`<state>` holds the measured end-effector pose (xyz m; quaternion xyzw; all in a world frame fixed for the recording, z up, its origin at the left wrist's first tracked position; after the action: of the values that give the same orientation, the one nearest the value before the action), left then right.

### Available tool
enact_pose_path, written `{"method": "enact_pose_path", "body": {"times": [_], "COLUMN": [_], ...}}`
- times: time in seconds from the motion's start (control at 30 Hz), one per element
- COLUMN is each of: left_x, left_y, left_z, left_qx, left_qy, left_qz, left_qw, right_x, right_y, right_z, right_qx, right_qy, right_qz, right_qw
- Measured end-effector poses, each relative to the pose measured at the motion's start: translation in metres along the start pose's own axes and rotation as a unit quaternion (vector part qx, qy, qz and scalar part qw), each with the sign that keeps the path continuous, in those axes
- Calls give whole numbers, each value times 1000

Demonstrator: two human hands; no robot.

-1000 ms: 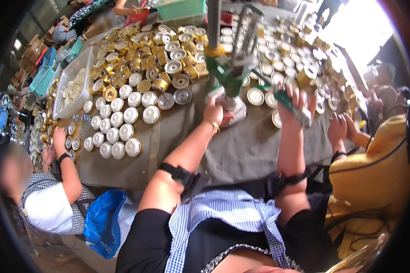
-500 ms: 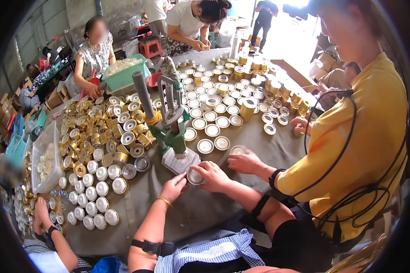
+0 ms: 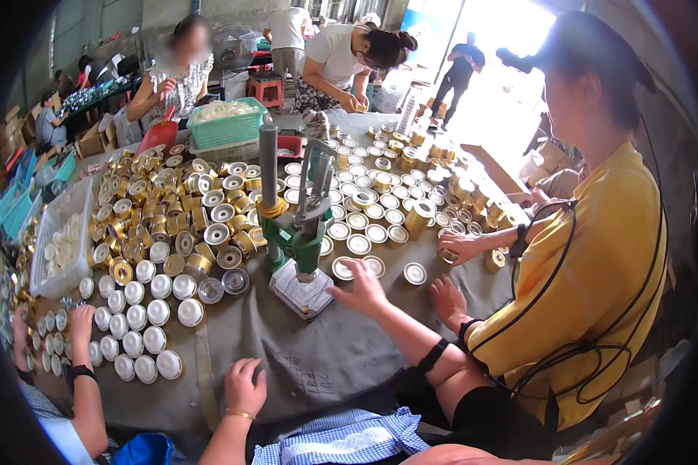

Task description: Manually assembling metal and plastic components and using a manual press tool.

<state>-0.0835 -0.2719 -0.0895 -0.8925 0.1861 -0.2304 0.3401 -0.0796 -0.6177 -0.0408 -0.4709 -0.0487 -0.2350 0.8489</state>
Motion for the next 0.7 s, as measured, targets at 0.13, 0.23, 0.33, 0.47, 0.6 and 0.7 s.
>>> {"method": "enact_pose_path", "body": {"times": [0.13, 0.23, 0.33, 0.47, 0.6, 0.7], "left_x": [-43, -57, -53, -54, -60, -67], "left_y": [-18, -15, -15, -16, -13, -9], "left_z": [23, 21, 20, 17, 20, 32], "left_qx": [108, 158, 143, 139, 161, 145], "left_qy": [-12, 44, 29, 44, 68, 71], "left_qz": [-20, -16, -41, -54, -52, -45], "left_qw": [994, 986, 989, 988, 983, 986], "right_x": [39, 58, 59, 26, -20, -32], "right_y": [38, 64, 73, 91, 105, 110], "right_z": [39, 41, 43, 71, 88, 98], "right_qx": [296, 488, 479, 448, 435, 485], "right_qy": [-77, 112, 184, 150, 143, 123], "right_qz": [0, 80, 10, -102, -89, -25], "right_qw": [952, 862, 858, 876, 885, 865]}}
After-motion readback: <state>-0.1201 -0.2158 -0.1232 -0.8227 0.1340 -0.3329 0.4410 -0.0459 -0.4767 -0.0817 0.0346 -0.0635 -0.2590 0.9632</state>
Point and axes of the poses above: each hand's wrist, its own x-axis towards the middle knuckle, its own y-axis out of the palm, z = x × y, the point moved 6 cm from there along x, towards the middle knuckle, and after that the axes turned 1 degree about y, right-handed, at the moved point
